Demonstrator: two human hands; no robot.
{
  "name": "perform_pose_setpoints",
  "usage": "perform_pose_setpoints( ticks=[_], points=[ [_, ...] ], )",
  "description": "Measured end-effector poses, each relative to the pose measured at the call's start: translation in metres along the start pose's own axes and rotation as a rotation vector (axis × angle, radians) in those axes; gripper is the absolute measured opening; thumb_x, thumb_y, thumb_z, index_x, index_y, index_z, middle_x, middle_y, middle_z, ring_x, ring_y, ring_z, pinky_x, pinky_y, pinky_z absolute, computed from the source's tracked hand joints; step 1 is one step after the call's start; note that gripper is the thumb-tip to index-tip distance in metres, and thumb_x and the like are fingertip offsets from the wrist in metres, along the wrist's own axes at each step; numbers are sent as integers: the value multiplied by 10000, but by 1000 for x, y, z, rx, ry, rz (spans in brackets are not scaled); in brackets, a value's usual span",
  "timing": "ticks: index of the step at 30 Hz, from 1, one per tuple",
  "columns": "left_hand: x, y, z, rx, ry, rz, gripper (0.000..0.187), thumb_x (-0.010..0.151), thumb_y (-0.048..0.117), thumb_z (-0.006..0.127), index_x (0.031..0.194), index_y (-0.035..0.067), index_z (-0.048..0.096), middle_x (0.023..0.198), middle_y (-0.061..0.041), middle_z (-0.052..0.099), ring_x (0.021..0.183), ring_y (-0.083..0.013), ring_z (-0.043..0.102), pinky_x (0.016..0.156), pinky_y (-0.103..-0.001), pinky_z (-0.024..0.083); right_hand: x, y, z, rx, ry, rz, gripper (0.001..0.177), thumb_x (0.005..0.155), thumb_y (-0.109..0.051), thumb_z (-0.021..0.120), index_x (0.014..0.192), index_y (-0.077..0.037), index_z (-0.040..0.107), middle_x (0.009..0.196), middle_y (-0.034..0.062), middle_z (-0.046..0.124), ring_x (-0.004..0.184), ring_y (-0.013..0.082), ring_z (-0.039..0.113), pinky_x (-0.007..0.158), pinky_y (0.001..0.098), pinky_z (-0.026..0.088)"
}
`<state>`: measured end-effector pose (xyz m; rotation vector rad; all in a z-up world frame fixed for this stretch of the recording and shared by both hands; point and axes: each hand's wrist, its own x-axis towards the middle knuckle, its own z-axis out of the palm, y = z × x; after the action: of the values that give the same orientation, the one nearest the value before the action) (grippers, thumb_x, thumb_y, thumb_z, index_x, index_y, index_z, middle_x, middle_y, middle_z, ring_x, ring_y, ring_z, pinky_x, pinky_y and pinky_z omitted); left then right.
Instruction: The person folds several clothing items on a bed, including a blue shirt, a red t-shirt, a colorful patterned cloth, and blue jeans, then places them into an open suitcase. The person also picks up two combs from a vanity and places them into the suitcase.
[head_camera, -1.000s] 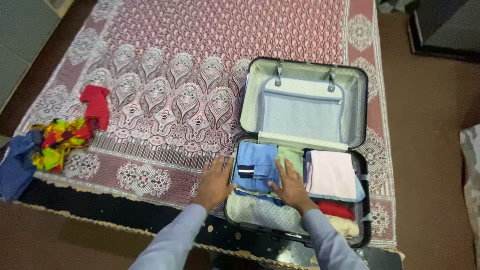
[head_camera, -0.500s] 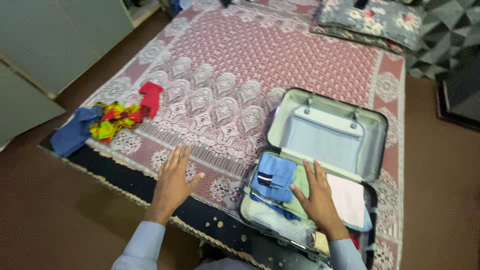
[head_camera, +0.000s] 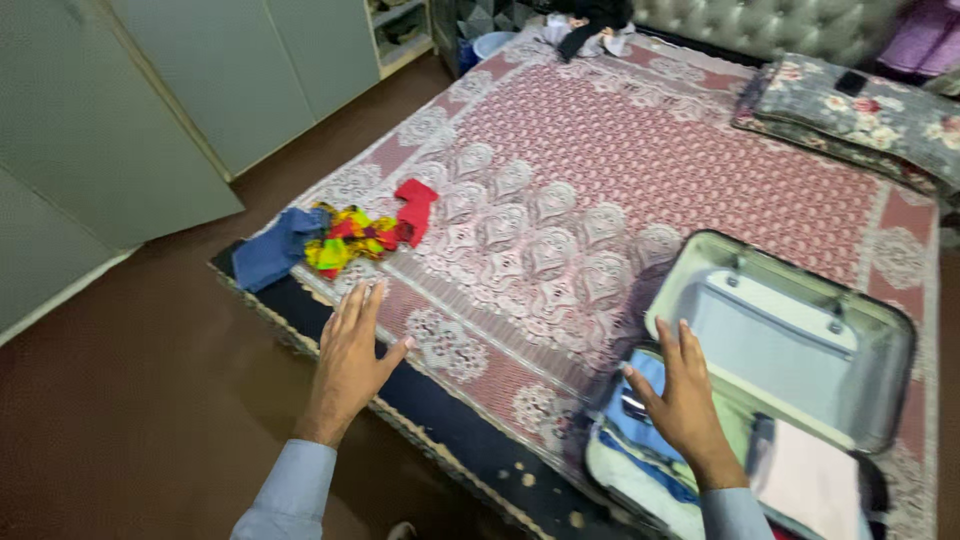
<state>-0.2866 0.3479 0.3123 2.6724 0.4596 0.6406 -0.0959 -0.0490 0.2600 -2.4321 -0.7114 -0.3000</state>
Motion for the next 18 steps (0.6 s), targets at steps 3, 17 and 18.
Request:
perform_pose_setpoints(
  ticks=[3, 17, 18],
  points=[
    [8, -47, -20, 2, 27, 29, 896, 807, 348, 800, 1533, 59, 362, 1587, -234, 359, 1462, -396, 343, 1139, -527, 311, 12, -39, 28, 52, 3, -2, 851, 840, -356, 745, 1561, -105, 371, 1616, 327, 271, 1481, 497, 288, 1169, 542, 295],
    [61, -214, -79, -47, 60, -19, 872, 826, 323, 804, 1536, 56, 374, 1596, -247, 356, 1482, -419, 321, 1172, -519, 286, 82, -189, 149, -8, -45, -54, 883, 795, -373, 781, 1543, -112, 390, 1590, 326, 310, 1456, 496, 322, 1164, 560, 297],
    [64, -221, -81, -54, 70, -33, 865, 826, 315, 802, 1537, 60, 379, 1599, -239, 366, 1488, -413, 328, 1176, -516, 289, 90, -195, 157, 15, -64, -50, 883, 798, -376, 780, 1547, -113, 393, 1584, 334, 307, 1452, 502, 318, 1158, 557, 301]
  ],
)
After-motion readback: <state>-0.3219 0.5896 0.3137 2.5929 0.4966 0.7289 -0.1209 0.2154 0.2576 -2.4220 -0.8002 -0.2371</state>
